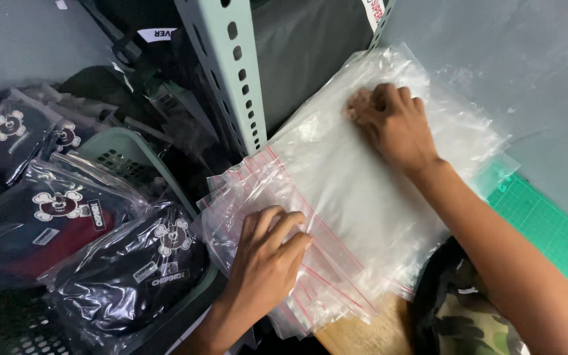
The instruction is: The person attaches a cartoon bear keychain to a camouflage-patterned shoulder bag using a small metal chain. They then place a fluffy hair scrunchie into a clear plastic zip-lock bag and put the bag inside the same bag.
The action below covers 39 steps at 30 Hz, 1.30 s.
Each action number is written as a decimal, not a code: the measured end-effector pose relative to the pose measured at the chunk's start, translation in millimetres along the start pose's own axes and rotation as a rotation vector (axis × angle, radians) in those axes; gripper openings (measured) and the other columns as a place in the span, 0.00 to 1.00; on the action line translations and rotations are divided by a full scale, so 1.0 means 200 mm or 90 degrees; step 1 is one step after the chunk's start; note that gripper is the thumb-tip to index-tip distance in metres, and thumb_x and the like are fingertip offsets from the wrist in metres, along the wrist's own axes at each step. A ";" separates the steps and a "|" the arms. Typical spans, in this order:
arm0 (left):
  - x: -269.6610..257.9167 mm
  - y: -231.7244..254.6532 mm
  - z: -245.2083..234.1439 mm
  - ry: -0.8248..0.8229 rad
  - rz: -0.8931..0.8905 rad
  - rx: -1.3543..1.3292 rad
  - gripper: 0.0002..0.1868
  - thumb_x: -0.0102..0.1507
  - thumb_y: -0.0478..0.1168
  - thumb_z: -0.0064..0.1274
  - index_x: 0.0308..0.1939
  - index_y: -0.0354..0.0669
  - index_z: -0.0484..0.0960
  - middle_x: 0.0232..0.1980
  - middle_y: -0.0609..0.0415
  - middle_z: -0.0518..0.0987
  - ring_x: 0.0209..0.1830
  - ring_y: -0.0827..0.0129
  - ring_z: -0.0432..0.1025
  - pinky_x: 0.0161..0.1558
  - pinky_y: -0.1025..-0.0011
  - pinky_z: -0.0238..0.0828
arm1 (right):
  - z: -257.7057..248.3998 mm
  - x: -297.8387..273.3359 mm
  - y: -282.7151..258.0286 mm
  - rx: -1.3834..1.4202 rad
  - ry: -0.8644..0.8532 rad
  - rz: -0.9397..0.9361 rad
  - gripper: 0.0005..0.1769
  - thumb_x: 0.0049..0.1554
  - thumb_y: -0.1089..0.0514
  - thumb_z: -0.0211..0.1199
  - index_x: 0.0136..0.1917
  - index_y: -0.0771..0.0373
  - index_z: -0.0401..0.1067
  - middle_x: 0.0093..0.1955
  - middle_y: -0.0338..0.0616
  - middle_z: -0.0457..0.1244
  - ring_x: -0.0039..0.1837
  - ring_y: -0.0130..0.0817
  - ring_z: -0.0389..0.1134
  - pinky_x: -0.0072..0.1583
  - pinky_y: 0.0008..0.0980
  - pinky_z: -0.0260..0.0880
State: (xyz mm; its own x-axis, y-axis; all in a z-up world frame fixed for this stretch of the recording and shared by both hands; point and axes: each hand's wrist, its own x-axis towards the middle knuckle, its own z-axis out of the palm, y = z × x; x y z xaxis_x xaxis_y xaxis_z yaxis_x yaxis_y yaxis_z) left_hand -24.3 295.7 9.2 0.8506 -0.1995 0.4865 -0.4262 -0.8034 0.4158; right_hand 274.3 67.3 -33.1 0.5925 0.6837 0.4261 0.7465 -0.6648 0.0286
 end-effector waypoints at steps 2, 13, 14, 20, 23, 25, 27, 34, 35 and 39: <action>0.00 0.00 -0.01 -0.005 -0.004 0.005 0.06 0.68 0.29 0.59 0.45 0.45 0.82 0.61 0.52 0.80 0.62 0.50 0.72 0.55 0.49 0.67 | -0.02 0.02 0.00 0.024 0.028 0.015 0.12 0.76 0.51 0.65 0.69 0.51 0.84 0.63 0.57 0.60 0.56 0.63 0.63 0.50 0.60 0.68; -0.05 -0.02 -0.04 -0.030 0.003 -0.026 0.03 0.67 0.33 0.55 0.39 0.46 0.80 0.42 0.55 0.80 0.54 0.53 0.74 0.53 0.53 0.63 | -0.27 -0.11 -0.58 0.485 -0.027 -0.181 0.13 0.64 0.66 0.74 0.62 0.70 0.85 0.59 0.53 0.70 0.61 0.54 0.73 0.61 0.50 0.77; -0.04 -0.02 -0.05 -0.032 0.005 -0.016 0.05 0.67 0.31 0.54 0.38 0.46 0.79 0.40 0.55 0.78 0.52 0.54 0.74 0.54 0.53 0.63 | -0.20 -0.11 -0.44 0.409 -0.024 -0.150 0.14 0.62 0.67 0.72 0.61 0.63 0.86 0.56 0.52 0.66 0.59 0.56 0.68 0.60 0.51 0.70; -0.04 -0.01 -0.06 -0.022 0.030 0.022 0.07 0.65 0.28 0.57 0.37 0.45 0.80 0.41 0.54 0.77 0.50 0.55 0.74 0.60 0.52 0.64 | -0.03 -0.08 0.26 0.007 0.075 -0.078 0.12 0.74 0.57 0.70 0.68 0.47 0.84 0.55 0.51 0.63 0.55 0.54 0.67 0.57 0.51 0.70; -0.03 -0.01 -0.06 -0.013 0.028 0.017 0.07 0.65 0.28 0.58 0.38 0.45 0.81 0.43 0.55 0.78 0.50 0.57 0.74 0.61 0.52 0.63 | -0.14 -0.07 0.21 -0.042 0.099 -0.054 0.23 0.70 0.63 0.69 0.75 0.49 0.84 0.59 0.54 0.63 0.54 0.60 0.66 0.55 0.54 0.70; -0.04 -0.01 -0.06 -0.008 0.024 0.014 0.07 0.65 0.28 0.60 0.39 0.46 0.82 0.45 0.57 0.79 0.50 0.58 0.74 0.63 0.51 0.63 | -0.29 -0.08 -0.08 0.081 0.132 -0.056 0.26 0.63 0.74 0.70 0.71 0.58 0.87 0.60 0.58 0.63 0.56 0.64 0.67 0.57 0.57 0.70; -0.05 -0.02 -0.06 -0.018 0.025 0.011 0.06 0.67 0.31 0.59 0.45 0.47 0.85 0.49 0.57 0.80 0.54 0.58 0.76 0.62 0.50 0.61 | -0.50 -0.20 -0.53 0.600 -0.099 0.201 0.20 0.57 0.72 0.57 0.63 0.70 0.70 0.60 0.47 0.68 0.60 0.37 0.70 0.57 0.35 0.72; -0.06 -0.04 -0.07 -0.080 0.018 -0.043 0.06 0.66 0.28 0.60 0.41 0.44 0.82 0.45 0.55 0.78 0.56 0.55 0.72 0.63 0.49 0.64 | -0.27 -0.39 -0.41 0.400 -0.057 -0.124 0.17 0.65 0.56 0.73 0.63 0.69 0.83 0.59 0.51 0.70 0.60 0.54 0.72 0.60 0.52 0.72; -0.06 -0.04 -0.07 -0.085 0.018 -0.038 0.07 0.64 0.28 0.61 0.40 0.45 0.82 0.44 0.55 0.78 0.55 0.55 0.72 0.60 0.50 0.64 | -0.21 -0.35 -0.24 0.327 -0.025 -0.116 0.12 0.66 0.57 0.73 0.61 0.62 0.85 0.61 0.54 0.70 0.61 0.58 0.72 0.61 0.54 0.71; -0.05 -0.04 -0.07 -0.088 0.024 -0.022 0.06 0.64 0.31 0.61 0.38 0.48 0.82 0.44 0.57 0.78 0.53 0.56 0.72 0.58 0.53 0.62 | -0.12 -0.27 0.25 -0.079 0.075 -0.012 0.14 0.77 0.47 0.70 0.70 0.49 0.87 0.52 0.50 0.67 0.48 0.56 0.68 0.51 0.53 0.72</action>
State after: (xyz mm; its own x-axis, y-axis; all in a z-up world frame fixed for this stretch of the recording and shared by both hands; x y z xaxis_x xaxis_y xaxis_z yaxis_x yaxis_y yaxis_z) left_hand -33.3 312.2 12.8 0.8668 -0.3068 0.3932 -0.4674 -0.7747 0.4258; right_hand 272.1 -9.8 -32.0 0.5341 0.6611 0.5269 0.7095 -0.6894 0.1458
